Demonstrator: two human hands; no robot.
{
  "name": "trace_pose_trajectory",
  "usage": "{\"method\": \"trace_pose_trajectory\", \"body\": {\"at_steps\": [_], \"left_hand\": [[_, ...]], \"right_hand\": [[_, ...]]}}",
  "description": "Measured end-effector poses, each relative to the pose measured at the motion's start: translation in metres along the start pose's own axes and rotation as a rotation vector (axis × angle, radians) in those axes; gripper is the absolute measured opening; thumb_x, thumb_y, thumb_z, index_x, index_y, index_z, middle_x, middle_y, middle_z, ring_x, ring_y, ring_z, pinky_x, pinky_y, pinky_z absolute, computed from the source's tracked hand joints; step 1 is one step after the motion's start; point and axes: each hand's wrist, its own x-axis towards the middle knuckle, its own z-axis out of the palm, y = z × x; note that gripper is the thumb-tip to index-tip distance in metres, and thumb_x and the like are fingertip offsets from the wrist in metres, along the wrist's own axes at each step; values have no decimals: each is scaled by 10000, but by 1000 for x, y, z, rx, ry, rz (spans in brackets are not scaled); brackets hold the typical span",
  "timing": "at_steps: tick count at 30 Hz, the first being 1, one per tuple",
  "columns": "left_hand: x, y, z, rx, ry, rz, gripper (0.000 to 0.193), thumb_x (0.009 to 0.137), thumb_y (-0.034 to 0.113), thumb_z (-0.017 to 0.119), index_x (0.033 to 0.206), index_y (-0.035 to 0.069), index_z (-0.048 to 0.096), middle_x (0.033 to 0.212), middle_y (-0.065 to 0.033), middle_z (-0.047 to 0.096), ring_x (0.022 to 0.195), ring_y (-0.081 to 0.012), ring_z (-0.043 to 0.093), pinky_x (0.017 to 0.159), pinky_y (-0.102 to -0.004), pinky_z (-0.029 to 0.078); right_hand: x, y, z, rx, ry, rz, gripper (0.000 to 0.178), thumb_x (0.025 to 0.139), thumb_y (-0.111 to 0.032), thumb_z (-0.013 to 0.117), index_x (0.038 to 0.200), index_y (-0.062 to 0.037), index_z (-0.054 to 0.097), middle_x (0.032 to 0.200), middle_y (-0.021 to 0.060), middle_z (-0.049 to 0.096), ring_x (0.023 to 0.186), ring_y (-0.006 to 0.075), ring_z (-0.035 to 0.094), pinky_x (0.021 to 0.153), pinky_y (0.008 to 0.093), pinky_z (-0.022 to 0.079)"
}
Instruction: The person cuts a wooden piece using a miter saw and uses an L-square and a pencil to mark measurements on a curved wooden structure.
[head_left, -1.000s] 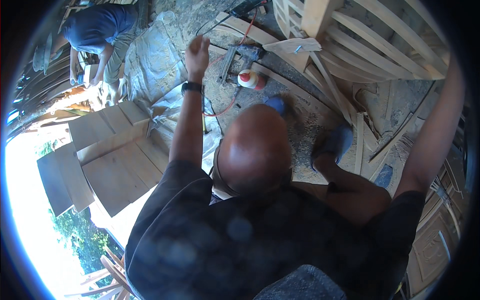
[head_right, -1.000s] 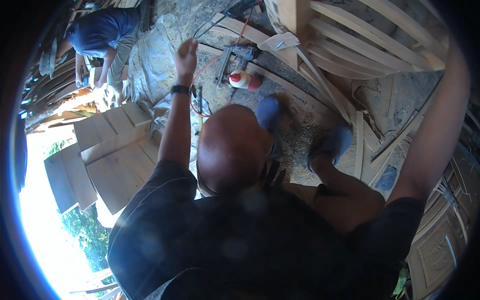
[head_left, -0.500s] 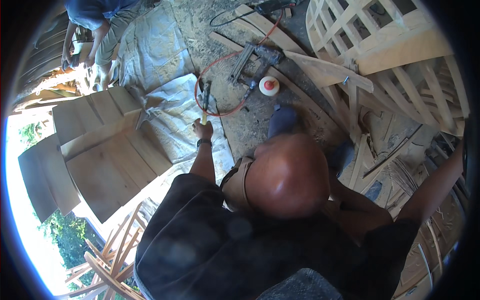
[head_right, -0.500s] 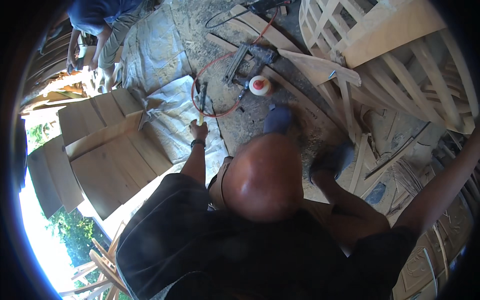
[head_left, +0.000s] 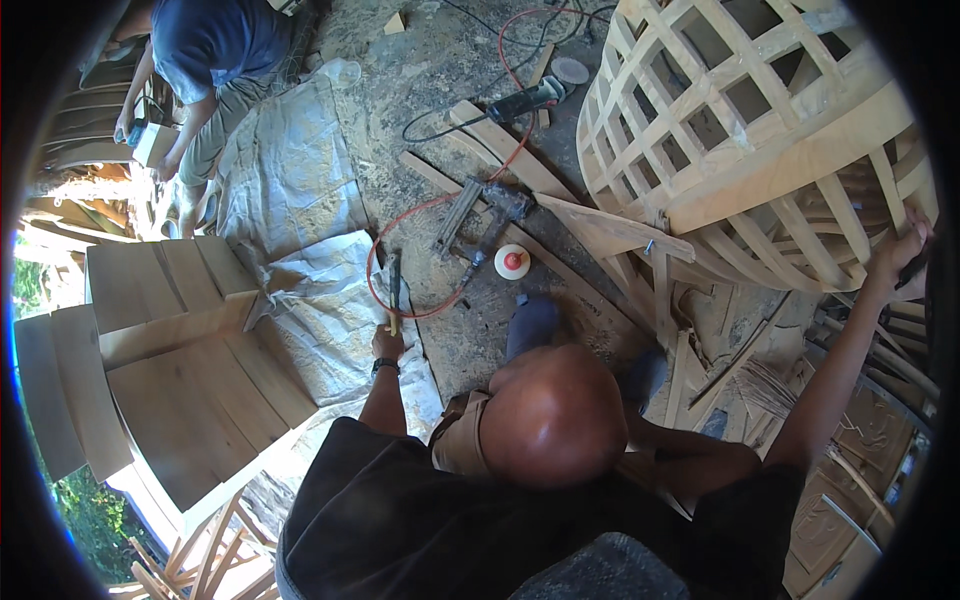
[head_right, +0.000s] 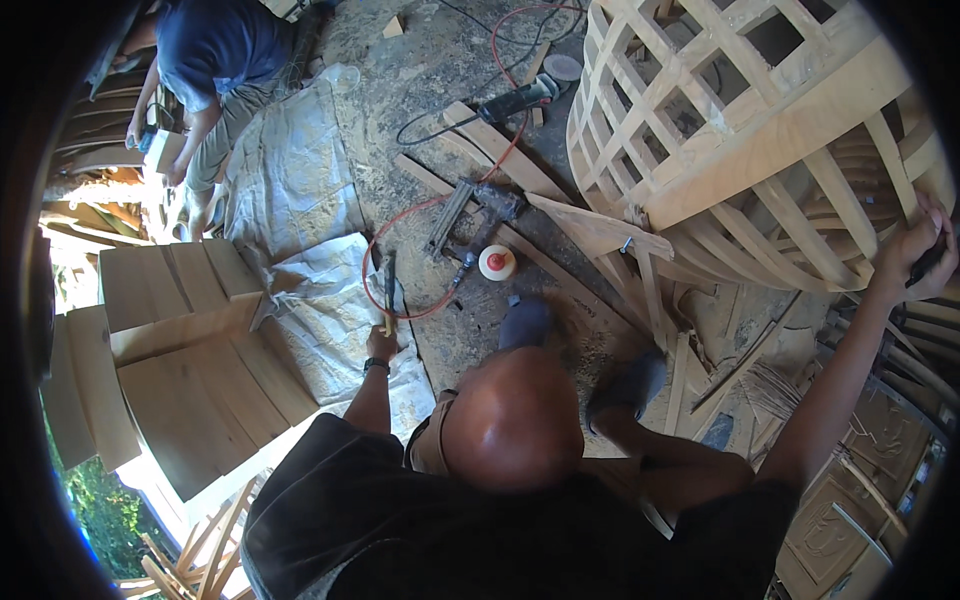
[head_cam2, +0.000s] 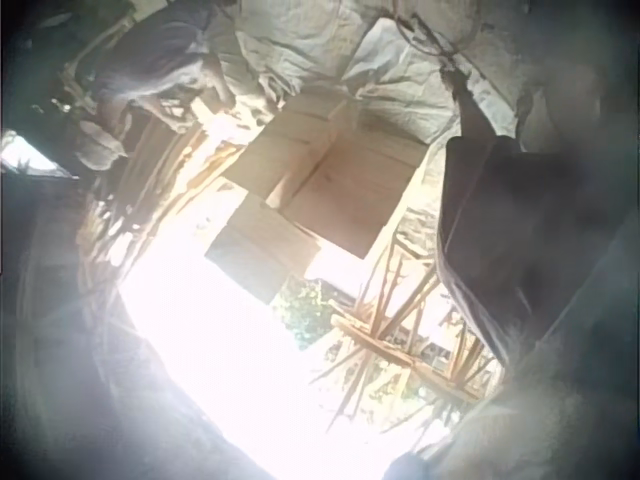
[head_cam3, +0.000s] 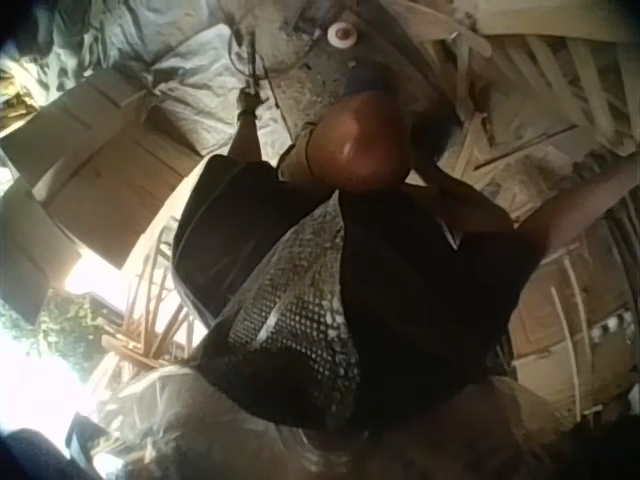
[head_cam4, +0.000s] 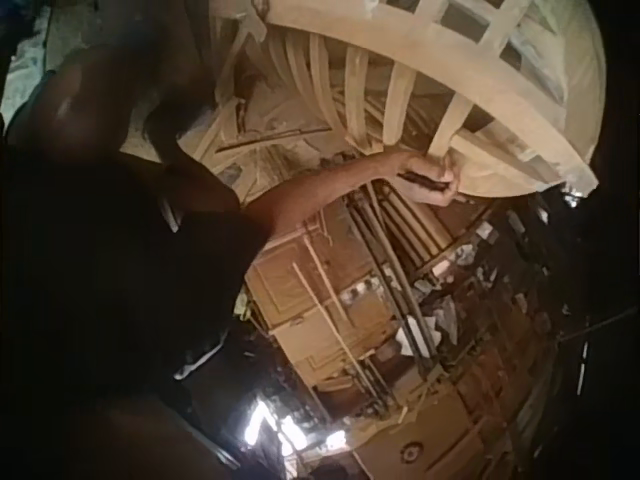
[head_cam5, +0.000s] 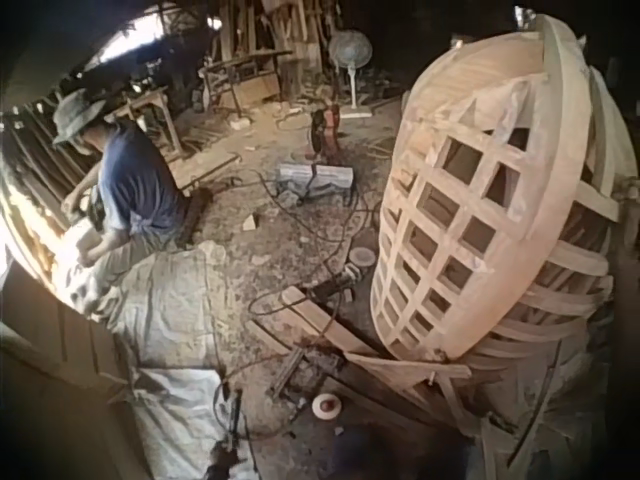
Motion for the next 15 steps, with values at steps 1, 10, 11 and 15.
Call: {"method": "trace_pose_trajectory", "body": {"at_steps": [1,10,11,15], "left_hand": [[-1,-5,-2,-14,-29,19,454,835,345,775,1168,65,645,1115,-183,726,1068,-378,689,914,-466,545],[-44,26,3,-164,-137,104,607,958,555,534,1104,-19,662,1089,-323,699,1074,-462,675,902,-518,525],[-46,23,2,-107,-127,119,604,963,552,520,1103,-19,657,1081,-321,699,1065,-468,673,895,-521,524],[-58,20,-2,-161,-166,146,564,956,527,559,1076,-16,651,1072,-312,702,1058,-473,672,878,-529,519]], "right_hand": [[1,-18,5,-3,4,9,183,999,-119,596,994,49,666,933,135,731,873,209,701,880,326,546],[-2,-66,13,162,230,168,262,989,-194,683,1091,41,631,1011,147,736,911,216,721,881,328,561],[0,-67,14,160,244,182,268,982,-209,696,1081,35,645,1009,142,734,903,214,719,869,325,562],[-3,-71,15,158,283,229,332,930,-265,765,999,50,686,959,127,729,868,203,714,813,313,570]]}}
